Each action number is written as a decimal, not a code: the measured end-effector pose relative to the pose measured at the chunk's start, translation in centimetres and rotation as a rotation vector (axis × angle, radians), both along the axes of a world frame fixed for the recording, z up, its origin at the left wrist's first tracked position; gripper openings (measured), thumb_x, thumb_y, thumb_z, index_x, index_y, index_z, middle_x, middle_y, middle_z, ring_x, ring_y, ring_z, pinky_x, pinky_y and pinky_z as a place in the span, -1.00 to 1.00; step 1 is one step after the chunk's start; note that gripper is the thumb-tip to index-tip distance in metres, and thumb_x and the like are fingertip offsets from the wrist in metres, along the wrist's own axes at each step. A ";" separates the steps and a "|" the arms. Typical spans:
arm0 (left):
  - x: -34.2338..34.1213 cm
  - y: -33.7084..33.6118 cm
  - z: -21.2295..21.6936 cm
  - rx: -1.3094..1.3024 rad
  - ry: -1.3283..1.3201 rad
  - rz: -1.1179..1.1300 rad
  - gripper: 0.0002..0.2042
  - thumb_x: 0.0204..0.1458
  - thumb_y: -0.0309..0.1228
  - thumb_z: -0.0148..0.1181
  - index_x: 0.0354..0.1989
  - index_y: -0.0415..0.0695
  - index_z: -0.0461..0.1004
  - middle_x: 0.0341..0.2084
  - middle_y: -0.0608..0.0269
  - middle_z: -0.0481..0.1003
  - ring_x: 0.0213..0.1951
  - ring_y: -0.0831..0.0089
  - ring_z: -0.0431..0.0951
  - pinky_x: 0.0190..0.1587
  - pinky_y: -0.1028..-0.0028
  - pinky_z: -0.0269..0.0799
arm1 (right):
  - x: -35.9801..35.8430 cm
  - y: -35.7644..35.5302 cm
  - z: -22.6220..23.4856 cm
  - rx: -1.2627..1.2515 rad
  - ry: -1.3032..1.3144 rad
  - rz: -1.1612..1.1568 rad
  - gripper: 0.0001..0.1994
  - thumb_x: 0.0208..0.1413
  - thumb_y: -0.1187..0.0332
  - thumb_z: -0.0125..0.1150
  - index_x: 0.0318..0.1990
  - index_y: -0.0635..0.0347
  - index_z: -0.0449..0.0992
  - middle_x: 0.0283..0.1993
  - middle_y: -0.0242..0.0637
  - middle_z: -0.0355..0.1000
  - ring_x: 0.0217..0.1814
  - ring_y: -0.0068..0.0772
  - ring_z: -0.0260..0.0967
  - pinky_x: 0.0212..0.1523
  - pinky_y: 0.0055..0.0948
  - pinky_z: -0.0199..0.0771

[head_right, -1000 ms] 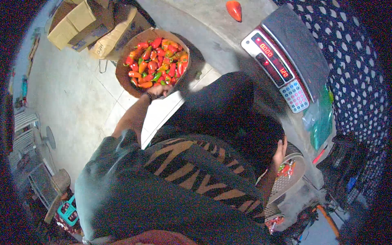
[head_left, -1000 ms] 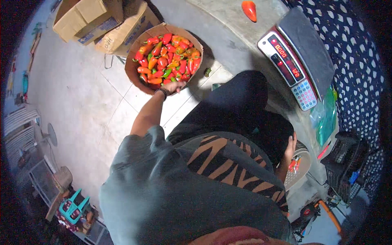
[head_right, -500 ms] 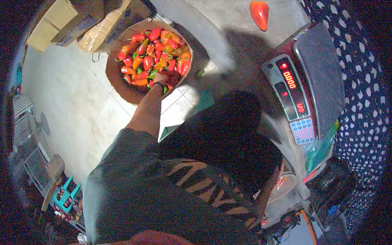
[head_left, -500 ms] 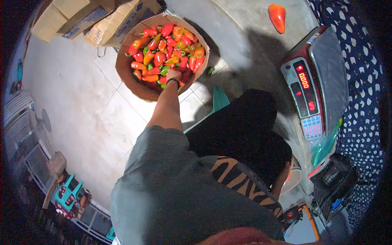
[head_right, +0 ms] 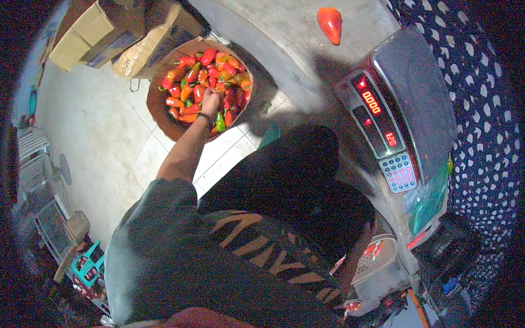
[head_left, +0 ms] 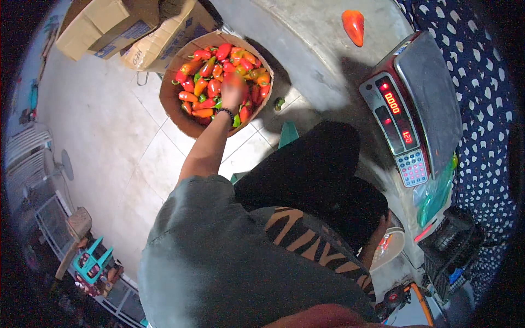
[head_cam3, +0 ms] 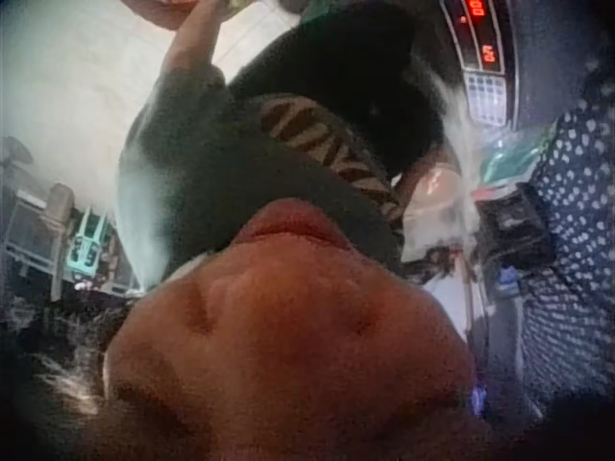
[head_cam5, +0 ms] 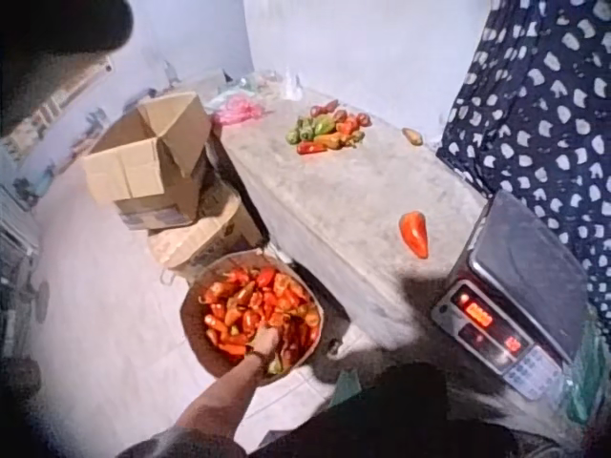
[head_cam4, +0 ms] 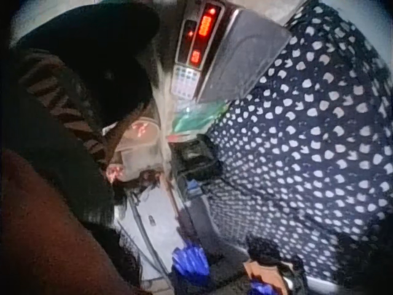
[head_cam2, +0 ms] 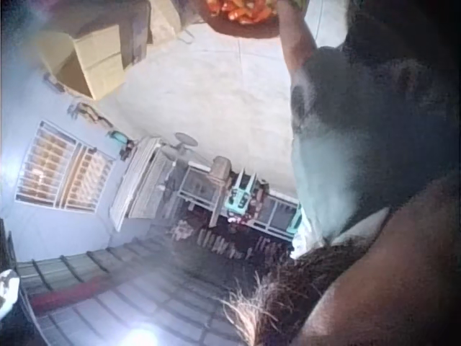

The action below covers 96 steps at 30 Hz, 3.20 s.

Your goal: The person sorts peppers by hand from a container, weighs them on a digital scale, and packs them into plastic bags.

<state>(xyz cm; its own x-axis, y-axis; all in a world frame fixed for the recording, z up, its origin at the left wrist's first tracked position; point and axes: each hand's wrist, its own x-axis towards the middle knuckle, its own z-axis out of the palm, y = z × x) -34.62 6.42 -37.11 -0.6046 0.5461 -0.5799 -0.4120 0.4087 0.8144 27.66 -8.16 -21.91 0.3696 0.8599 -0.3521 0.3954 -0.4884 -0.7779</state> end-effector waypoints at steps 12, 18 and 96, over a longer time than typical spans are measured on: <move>0.9 6.1 -10.0 -0.383 0.090 -0.818 -0.72 -0.12 -0.26 0.00 -0.41 -0.22 0.49 -0.47 0.11 0.49 -0.45 0.30 0.47 -0.41 0.38 0.37 | -0.5 -0.2 0.8 0.060 0.063 0.040 -0.49 0.10 0.24 -0.07 0.17 0.29 0.08 0.18 -0.17 0.10 0.21 -0.30 0.03 0.22 -0.38 -0.07; 3.1 8.4 -14.6 -0.219 -0.486 0.041 -0.65 -0.13 -0.09 0.01 -0.27 -0.07 0.38 -0.44 0.19 0.43 -0.42 0.30 0.39 -0.37 0.33 0.27 | -5.3 2.4 3.2 -0.066 -0.041 -0.039 -0.50 0.12 0.25 -0.12 0.18 0.28 0.07 0.19 -0.15 0.09 0.22 -0.28 0.02 0.22 -0.37 -0.08; 38.9 17.4 32.6 0.660 1.237 -0.990 -0.39 -0.18 0.17 -0.01 0.03 0.09 0.32 0.15 -0.01 0.10 0.23 0.01 -0.10 0.14 -0.16 -0.37 | -4.4 -0.6 4.5 0.215 -0.308 -0.026 -0.43 -0.02 0.04 0.08 0.12 0.13 0.22 0.11 0.01 0.20 0.16 0.02 0.10 0.17 -0.16 0.03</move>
